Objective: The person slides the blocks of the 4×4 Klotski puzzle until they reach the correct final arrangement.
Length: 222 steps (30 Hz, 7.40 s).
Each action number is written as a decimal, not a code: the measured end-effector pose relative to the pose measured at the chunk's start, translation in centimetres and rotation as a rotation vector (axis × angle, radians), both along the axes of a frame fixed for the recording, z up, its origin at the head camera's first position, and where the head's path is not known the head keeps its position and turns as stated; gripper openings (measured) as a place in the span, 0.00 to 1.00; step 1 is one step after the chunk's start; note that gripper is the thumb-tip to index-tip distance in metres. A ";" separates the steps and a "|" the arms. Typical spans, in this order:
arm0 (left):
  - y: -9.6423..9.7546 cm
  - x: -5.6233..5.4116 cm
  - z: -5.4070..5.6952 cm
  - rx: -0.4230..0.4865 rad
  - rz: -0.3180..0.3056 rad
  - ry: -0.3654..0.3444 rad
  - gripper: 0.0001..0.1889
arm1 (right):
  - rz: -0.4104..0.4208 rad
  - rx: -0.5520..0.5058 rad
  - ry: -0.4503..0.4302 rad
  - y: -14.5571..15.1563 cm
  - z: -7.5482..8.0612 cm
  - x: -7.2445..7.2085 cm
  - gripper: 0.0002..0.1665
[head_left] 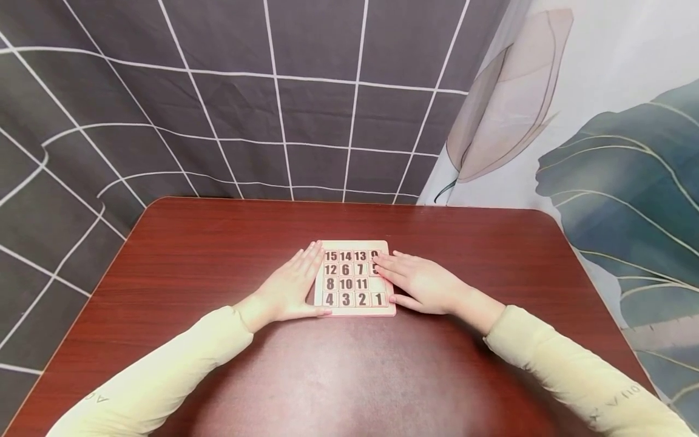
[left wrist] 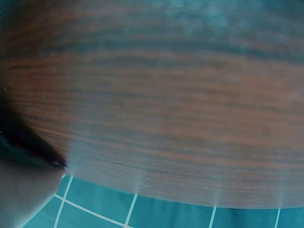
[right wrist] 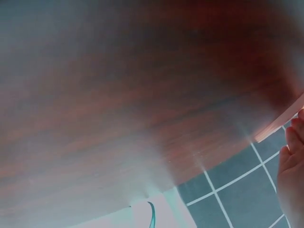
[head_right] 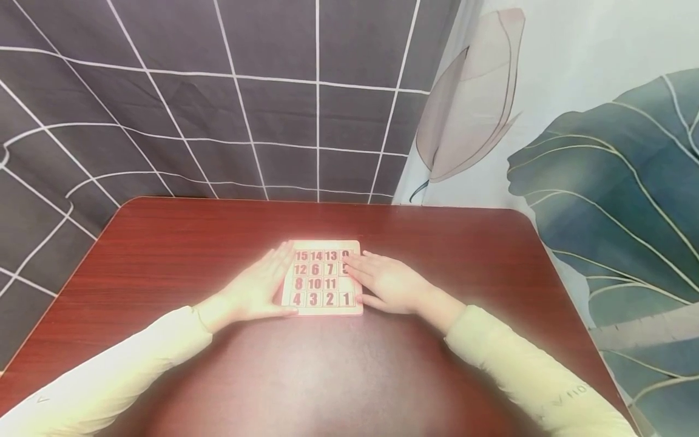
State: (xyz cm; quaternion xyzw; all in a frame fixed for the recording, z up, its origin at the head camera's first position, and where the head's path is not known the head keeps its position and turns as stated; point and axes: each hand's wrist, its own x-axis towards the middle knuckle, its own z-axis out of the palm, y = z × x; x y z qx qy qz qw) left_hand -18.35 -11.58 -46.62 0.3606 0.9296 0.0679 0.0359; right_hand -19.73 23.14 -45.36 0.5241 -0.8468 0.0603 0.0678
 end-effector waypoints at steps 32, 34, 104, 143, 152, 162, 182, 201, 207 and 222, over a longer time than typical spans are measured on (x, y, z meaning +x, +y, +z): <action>0.1 -0.1 -0.2 0.000 0.004 -0.009 0.64 | 0.064 0.028 0.014 0.2 -0.1 2.9 0.40; 0.1 0.0 -0.1 0.000 0.005 -0.009 0.64 | 0.081 0.016 0.010 -0.1 0.0 3.2 0.41; 0.0 0.0 -0.1 0.003 0.010 -0.022 0.63 | 0.240 -0.019 0.027 -3.8 -0.5 3.2 0.42; -0.1 0.0 -0.3 0.006 -0.004 0.007 0.63 | 0.258 -0.004 0.003 -5.5 0.1 1.9 0.42; -0.1 0.0 0.0 -0.010 -0.005 0.005 0.63 | 0.246 0.021 -0.031 -7.6 0.1 0.9 0.41; -0.1 0.0 0.1 -0.008 -0.002 -0.003 0.63 | 0.216 0.036 -0.061 -7.8 -0.1 0.9 0.41; -0.1 0.1 -0.2 0.002 -0.005 0.004 0.64 | 0.233 0.028 -0.063 -7.4 0.0 2.4 0.42; -0.2 -0.2 -0.1 -0.010 -0.007 0.003 0.63 | 0.137 0.009 -0.107 -7.5 0.3 -0.6 0.38; -0.2 -0.1 -0.2 0.001 -0.001 -0.001 0.63 | 0.072 0.067 -0.124 -7.8 0.3 -1.6 0.38; -0.2 -0.1 -0.1 0.002 0.003 -0.014 0.63 | 0.161 0.021 -0.054 -7.2 0.0 0.4 0.39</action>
